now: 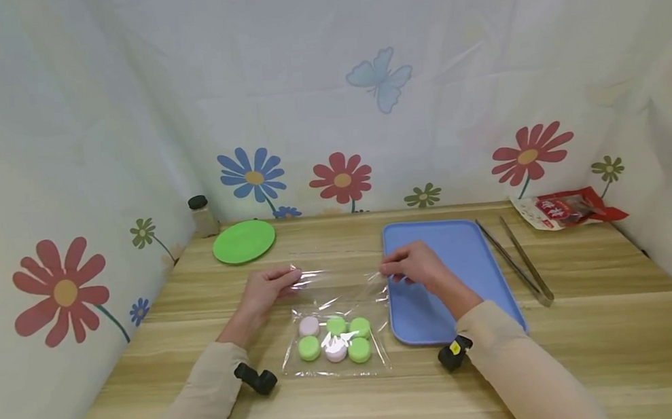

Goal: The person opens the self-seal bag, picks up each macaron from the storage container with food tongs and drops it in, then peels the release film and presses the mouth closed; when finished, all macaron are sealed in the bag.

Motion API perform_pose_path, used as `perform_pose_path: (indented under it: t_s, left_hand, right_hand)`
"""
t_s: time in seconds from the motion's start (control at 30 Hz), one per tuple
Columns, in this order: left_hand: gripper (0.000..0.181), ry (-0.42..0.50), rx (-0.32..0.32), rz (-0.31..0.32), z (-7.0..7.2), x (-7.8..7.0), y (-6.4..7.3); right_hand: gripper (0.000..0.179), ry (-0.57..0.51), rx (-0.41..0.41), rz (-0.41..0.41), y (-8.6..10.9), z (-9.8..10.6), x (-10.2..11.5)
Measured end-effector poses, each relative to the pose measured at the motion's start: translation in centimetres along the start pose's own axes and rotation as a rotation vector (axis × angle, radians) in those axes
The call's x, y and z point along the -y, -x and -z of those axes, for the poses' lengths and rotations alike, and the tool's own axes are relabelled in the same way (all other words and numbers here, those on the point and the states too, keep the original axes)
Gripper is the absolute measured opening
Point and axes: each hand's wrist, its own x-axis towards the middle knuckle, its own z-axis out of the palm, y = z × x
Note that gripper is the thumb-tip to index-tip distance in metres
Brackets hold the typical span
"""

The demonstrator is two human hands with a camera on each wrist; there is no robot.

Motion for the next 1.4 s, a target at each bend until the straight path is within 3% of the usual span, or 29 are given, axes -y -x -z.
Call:
perform_pose_path:
  t_s: [0.13,0.27,0.5,0.57,0.73,0.8,0.9,1.2,1.4]
  left_hand:
    - [0.038,0.056,-0.021,0.024,-0.1,0.0,0.1]
    - [0.04,0.122,0.009,0.031,0.0,0.2,0.1]
    - [0.033,0.175,0.015,0.049,0.2,0.3,0.1]
    - [0.031,0.187,0.009,0.064,0.2,0.3,0.1]
    - [0.034,0.176,-0.014,0.077,0.3,0.3,0.1]
    - [0.035,0.17,-0.027,0.084,0.4,0.3,0.1]
    - [0.037,0.161,-0.025,0.089,0.2,0.5,0.0]
    - [0.042,0.146,-0.026,0.076,0.1,0.7,0.3]
    - [0.042,0.156,-0.002,0.044,0.0,0.5,0.3]
  right_hand:
    - [0.025,-0.07,0.015,-0.019,-0.1,0.0,-0.1]
    - [0.031,-0.139,0.009,-0.01,-0.2,-0.1,0.0]
    - [0.027,-0.128,-0.015,0.026,-0.3,0.0,0.1]
    - [0.029,-0.106,-0.074,0.036,-0.3,0.0,0.2]
    - [0.028,-0.083,-0.328,0.158,-0.3,-1.0,2.3]
    - [0.026,-0.107,-0.349,0.203,-0.3,-2.0,3.6]
    - [0.024,-0.122,-0.278,0.23,-0.6,-4.0,5.6]
    - [0.027,0.224,0.021,0.429,-3.1,-10.3,8.7]
    - [0.03,0.28,0.072,0.446,-3.7,-11.5,9.2]
